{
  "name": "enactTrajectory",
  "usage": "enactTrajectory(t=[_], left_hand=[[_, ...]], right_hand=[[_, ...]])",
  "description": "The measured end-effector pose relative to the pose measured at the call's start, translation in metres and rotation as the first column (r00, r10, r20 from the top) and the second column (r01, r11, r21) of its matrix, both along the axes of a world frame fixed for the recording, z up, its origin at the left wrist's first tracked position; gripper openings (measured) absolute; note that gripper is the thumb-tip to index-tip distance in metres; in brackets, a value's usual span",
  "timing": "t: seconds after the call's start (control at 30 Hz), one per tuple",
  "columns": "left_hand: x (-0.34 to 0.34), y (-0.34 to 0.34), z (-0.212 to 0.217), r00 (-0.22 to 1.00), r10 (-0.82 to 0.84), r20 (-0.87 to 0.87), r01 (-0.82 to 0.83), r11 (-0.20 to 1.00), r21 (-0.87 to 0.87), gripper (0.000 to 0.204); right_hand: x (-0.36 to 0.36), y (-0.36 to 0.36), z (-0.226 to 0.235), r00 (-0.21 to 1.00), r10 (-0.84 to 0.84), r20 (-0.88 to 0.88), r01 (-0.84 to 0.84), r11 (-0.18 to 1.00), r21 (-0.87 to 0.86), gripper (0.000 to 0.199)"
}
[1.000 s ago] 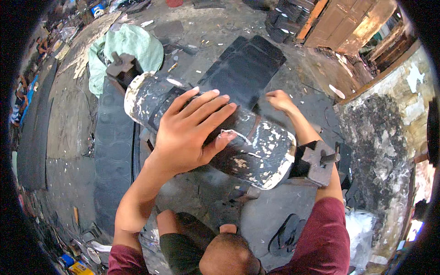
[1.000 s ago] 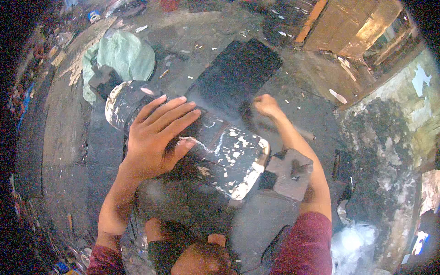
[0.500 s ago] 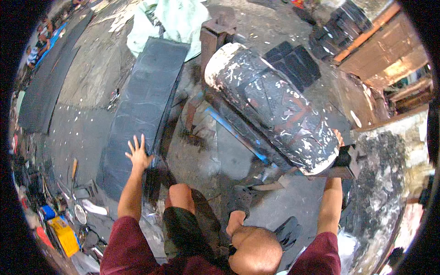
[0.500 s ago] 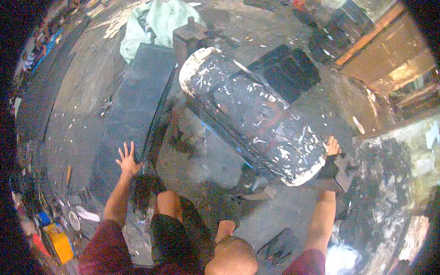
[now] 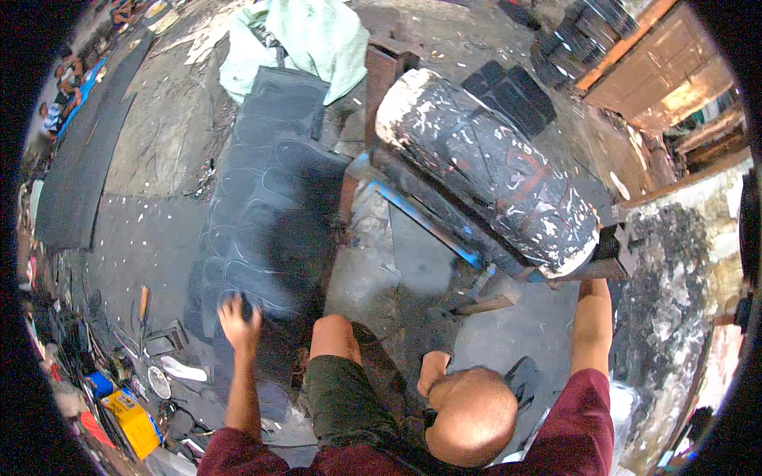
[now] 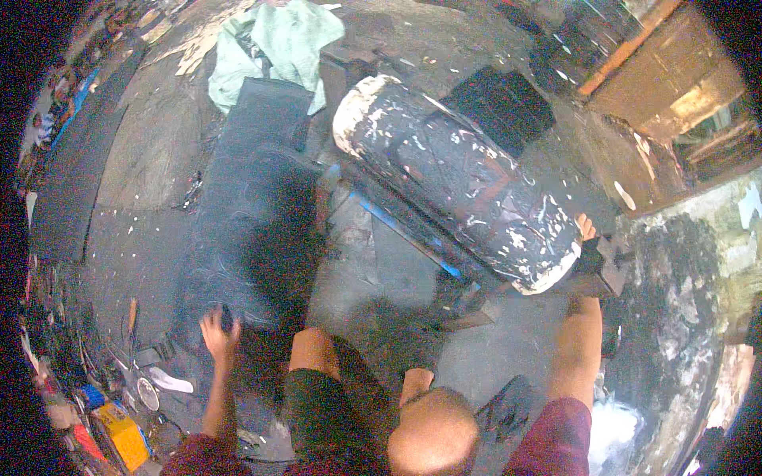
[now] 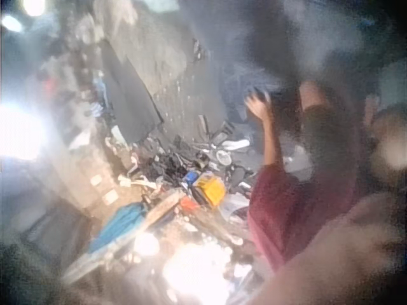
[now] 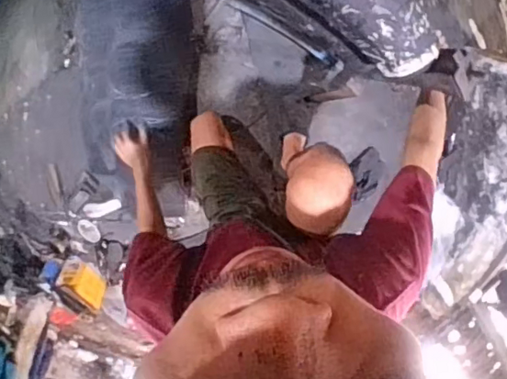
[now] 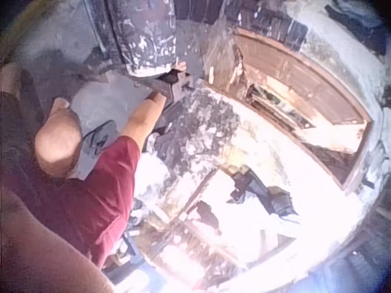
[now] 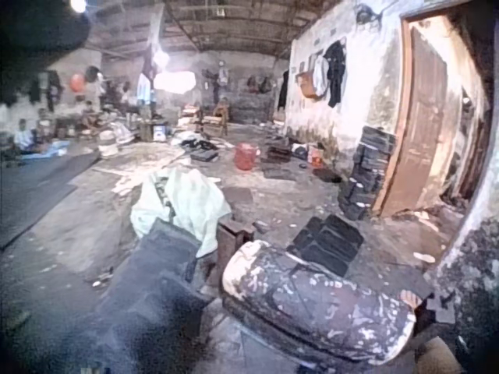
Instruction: The person cuts a large black rubber sheet into smaller rectangular pieces using a machete while sitting on the floor. He then feeds the cut pieces through a manual roller machine to flatten or emboss them.
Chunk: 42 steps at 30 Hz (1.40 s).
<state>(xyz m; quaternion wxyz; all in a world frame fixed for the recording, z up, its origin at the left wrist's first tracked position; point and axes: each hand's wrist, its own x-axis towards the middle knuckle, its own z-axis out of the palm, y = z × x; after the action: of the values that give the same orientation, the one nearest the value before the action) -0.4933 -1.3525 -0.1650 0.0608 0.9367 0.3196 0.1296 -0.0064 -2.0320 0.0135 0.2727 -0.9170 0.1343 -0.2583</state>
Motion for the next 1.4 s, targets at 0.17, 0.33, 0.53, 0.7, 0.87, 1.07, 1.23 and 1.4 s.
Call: enactTrajectory(t=[0.17, 0.33, 0.53, 0.7, 0.87, 1.07, 1.23, 1.4], left_hand=[[0.084, 0.133, -0.002, 0.872, 0.420, -0.253, -0.485, 0.817, -0.314, 0.090], [0.133, 0.039, 0.085, 0.823, 0.442, -0.357, -0.536, 0.811, -0.233, 0.088], [-0.007, 0.021, 0.175, 0.768, 0.616, 0.172, -0.599, 0.787, -0.148, 0.080], [-0.122, 0.045, 0.245, 0.791, 0.555, 0.258, -0.328, 0.741, -0.586, 0.055], [-0.075, -0.004, 0.235, 0.905, 0.426, -0.009, -0.322, 0.671, -0.668, 0.050], [0.000, -0.066, 0.174, 0.948, 0.264, 0.176, -0.086, 0.749, -0.657, 0.042], [0.038, -0.092, 0.208, 0.972, 0.195, 0.129, -0.074, 0.781, -0.620, 0.039], [0.057, -0.108, 0.198, 0.948, 0.221, 0.230, -0.016, 0.753, -0.658, 0.029]], right_hand=[[0.012, 0.053, -0.018, 0.995, 0.091, 0.050, -0.098, 0.980, 0.174, 0.021], [-0.001, 0.035, 0.010, 0.989, 0.070, 0.129, -0.100, 0.965, 0.243, 0.017], [-0.010, 0.065, 0.030, 0.966, 0.121, 0.229, -0.205, 0.898, 0.390, 0.013], [-0.039, 0.093, 0.046, 0.953, 0.141, 0.268, -0.274, 0.781, 0.562, 0.011], [-0.041, 0.088, 0.050, 0.907, 0.210, 0.364, -0.383, 0.771, 0.509, 0.016], [0.018, 0.023, -0.028, 0.831, 0.330, 0.448, -0.492, 0.060, 0.869, 0.036], [0.020, 0.017, -0.035, 0.942, 0.333, -0.028, -0.317, 0.917, 0.242, 0.033], [-0.029, 0.004, -0.172, 0.696, 0.099, -0.711, -0.408, 0.869, -0.279, 0.032]])
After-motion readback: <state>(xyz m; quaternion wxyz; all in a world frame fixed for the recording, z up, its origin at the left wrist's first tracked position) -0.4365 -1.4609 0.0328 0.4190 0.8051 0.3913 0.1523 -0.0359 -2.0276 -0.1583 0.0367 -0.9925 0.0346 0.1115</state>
